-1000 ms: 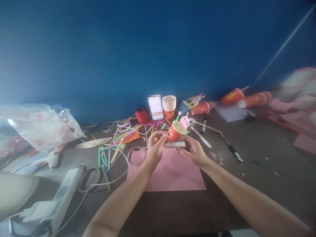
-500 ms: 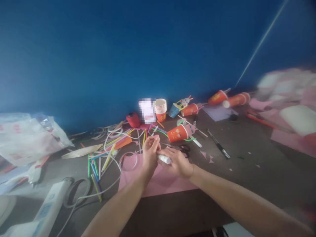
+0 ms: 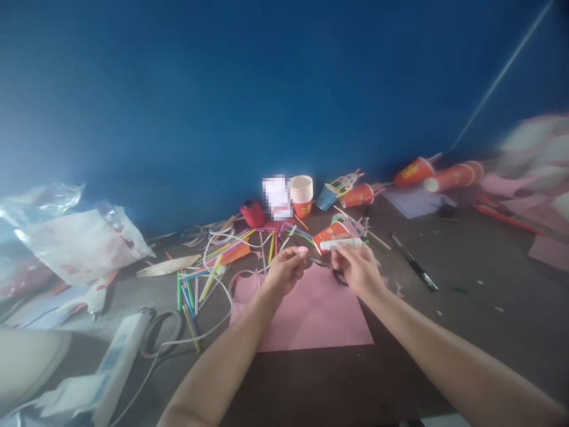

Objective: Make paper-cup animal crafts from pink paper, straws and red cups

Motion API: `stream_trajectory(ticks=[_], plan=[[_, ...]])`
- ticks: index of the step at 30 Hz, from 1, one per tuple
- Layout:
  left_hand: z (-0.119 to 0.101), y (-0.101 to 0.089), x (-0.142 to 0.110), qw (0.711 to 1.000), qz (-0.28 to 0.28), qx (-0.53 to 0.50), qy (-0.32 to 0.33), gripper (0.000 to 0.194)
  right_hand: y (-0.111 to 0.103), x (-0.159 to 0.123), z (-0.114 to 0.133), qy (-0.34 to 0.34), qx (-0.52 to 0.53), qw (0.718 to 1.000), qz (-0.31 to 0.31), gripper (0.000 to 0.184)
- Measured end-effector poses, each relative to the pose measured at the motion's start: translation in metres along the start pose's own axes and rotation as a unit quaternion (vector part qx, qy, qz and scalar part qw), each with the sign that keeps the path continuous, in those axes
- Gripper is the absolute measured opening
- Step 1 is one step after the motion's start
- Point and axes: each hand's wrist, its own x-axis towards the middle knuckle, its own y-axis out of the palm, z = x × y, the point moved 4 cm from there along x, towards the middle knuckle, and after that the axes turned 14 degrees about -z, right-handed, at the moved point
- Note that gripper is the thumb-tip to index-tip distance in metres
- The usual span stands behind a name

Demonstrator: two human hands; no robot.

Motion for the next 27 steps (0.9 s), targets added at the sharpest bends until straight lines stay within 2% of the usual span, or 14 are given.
stream_trajectory(ticks=[3, 7, 13, 19, 27], plan=[[0.006, 0.002, -0.002, 0.999, 0.041, 0.036, 0.001, 0.028, 0.002, 0.007, -0.009, 0.107, 0.057, 0.992, 0.024, 0.017], [0.007, 0.003, -0.005, 0.993, 0.069, 0.096, 0.025, 0.027, 0.005, 0.004, -0.012, 0.169, 0.081, 0.981, 0.054, 0.019], [0.007, 0.001, -0.005, 0.986, 0.072, 0.138, 0.056, 0.033, 0.004, 0.002, -0.014, 0.195, 0.106, 0.973, 0.057, 0.015], [0.007, -0.003, -0.001, 0.986, 0.059, 0.131, 0.08, 0.032, 0.005, 0.0, -0.013, 0.185, 0.078, 0.978, 0.057, 0.015], [0.008, -0.004, 0.0, 0.981, 0.057, 0.163, 0.089, 0.035, 0.006, -0.003, -0.017, 0.196, 0.083, 0.973, 0.091, 0.016]])
